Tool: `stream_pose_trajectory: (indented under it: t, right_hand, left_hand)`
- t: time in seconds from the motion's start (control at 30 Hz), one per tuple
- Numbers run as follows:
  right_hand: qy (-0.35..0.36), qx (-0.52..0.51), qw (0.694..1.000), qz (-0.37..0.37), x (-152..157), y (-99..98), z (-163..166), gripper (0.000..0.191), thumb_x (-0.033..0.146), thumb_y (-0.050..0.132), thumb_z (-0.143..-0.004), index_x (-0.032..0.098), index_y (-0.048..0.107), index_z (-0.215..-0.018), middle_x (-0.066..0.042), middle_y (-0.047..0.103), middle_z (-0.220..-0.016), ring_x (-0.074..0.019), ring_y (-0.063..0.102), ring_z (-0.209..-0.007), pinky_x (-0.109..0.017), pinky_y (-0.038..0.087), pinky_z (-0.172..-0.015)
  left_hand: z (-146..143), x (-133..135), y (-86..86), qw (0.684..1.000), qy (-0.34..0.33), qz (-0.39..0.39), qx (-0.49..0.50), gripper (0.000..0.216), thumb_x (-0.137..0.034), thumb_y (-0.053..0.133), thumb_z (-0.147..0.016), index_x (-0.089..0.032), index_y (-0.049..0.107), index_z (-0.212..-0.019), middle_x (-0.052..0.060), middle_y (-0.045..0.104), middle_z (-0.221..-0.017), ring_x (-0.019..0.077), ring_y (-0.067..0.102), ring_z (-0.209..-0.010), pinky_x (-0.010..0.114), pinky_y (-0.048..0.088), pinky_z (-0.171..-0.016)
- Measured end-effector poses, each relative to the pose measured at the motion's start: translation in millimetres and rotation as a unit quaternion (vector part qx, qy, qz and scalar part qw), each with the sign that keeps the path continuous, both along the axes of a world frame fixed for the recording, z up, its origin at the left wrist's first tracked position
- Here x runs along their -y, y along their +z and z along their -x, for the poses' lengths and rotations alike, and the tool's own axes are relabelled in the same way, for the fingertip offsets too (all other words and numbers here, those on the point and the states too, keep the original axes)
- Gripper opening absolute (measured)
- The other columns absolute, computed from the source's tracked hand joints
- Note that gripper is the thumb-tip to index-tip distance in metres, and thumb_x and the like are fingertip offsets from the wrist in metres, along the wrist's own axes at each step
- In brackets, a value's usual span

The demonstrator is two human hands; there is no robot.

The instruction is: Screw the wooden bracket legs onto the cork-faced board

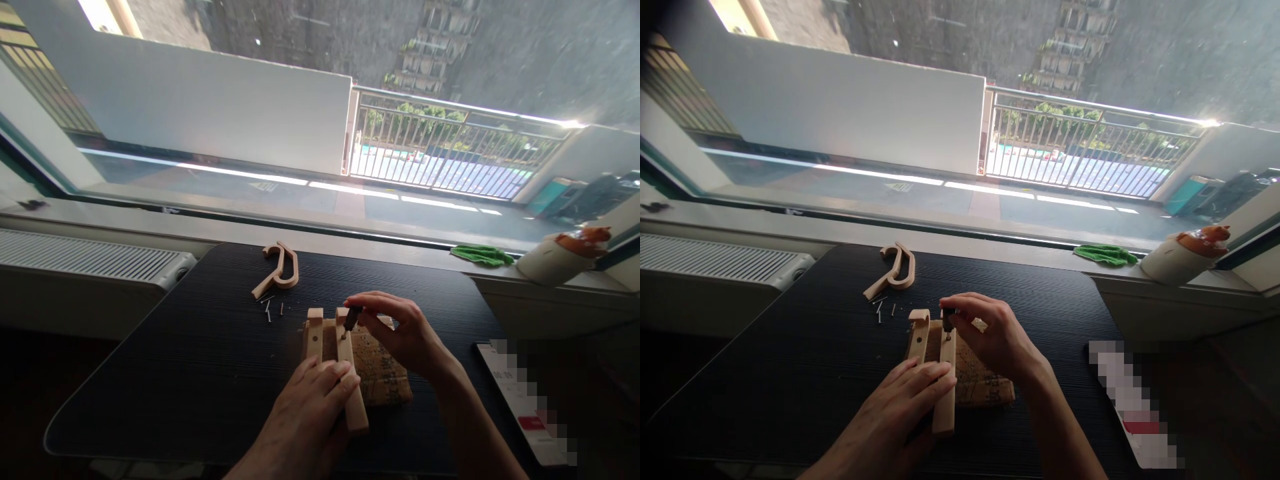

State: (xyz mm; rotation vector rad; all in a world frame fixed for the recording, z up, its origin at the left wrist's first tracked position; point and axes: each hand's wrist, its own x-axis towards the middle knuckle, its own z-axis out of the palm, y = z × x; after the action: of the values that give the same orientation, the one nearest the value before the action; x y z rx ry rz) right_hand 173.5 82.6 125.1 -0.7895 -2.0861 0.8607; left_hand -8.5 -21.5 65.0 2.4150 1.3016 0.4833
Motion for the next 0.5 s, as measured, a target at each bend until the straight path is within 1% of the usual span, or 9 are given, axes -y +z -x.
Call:
stream_pose_trajectory:
  t: [0.2, 0.3, 0.43, 0.5]
  right_hand:
    - [-0.013, -0.019, 1.0, -0.002, -1.3, -0.6, 0.4, 0.024, 0.017, 0.055, -0.087, 0.022, 0.064, -0.109, -0.002, 0.066, -0.102, -0.0138, 0.062, -0.088, -0.027, 0.05, -0.077]
    - [-0.025, -0.024, 0.999, -0.008, -1.3, -1.8, 0.9, 0.022, 0.019, 0.059, -0.085, 0.021, 0.064, -0.106, -0.003, 0.065, -0.096, -0.0136, 0.061, -0.083, -0.027, 0.05, -0.073]
    - [-0.045, -0.012, 0.999, -0.009, 0.0, -4.3, 3.3, 0.018, 0.021, 0.062, -0.083, 0.019, 0.063, -0.101, -0.002, 0.062, -0.086, -0.0128, 0.058, -0.074, -0.028, 0.049, -0.07]
    - [-0.056, -0.017, 0.998, -0.009, 1.3, -6.1, 5.5, 0.016, 0.021, 0.063, -0.082, 0.019, 0.062, -0.098, -0.002, 0.062, -0.086, -0.0128, 0.058, -0.074, -0.028, 0.049, -0.07]
  left_hand:
    - [-0.2, 0.2, 5.3, 1.0, 0.001, 0.002, 0.003, 0.054, -0.014, 0.053, -0.079, -0.027, 0.042, -0.13, 0.003, 0.05, -0.136, 0.0225, 0.046, -0.124, 0.05, 0.032, -0.108]
    - [-1.6, -0.6, 7.7, 1.0, 0.004, 0.004, 0.006, 0.052, -0.015, 0.053, -0.079, -0.027, 0.044, -0.129, 0.003, 0.051, -0.134, 0.0227, 0.048, -0.123, 0.051, 0.033, -0.107]
    - [-1.5, -0.4, 4.1, 1.0, 0.004, -0.002, 0.008, 0.056, -0.012, 0.053, -0.077, -0.027, 0.043, -0.129, 0.004, 0.051, -0.134, 0.0231, 0.047, -0.123, 0.051, 0.033, -0.107]
    - [-0.9, 0.2, 0.9, 1.0, 0.005, -0.006, 0.008, 0.057, -0.013, 0.053, -0.076, -0.027, 0.042, -0.13, 0.004, 0.05, -0.135, 0.0229, 0.047, -0.123, 0.051, 0.032, -0.108]
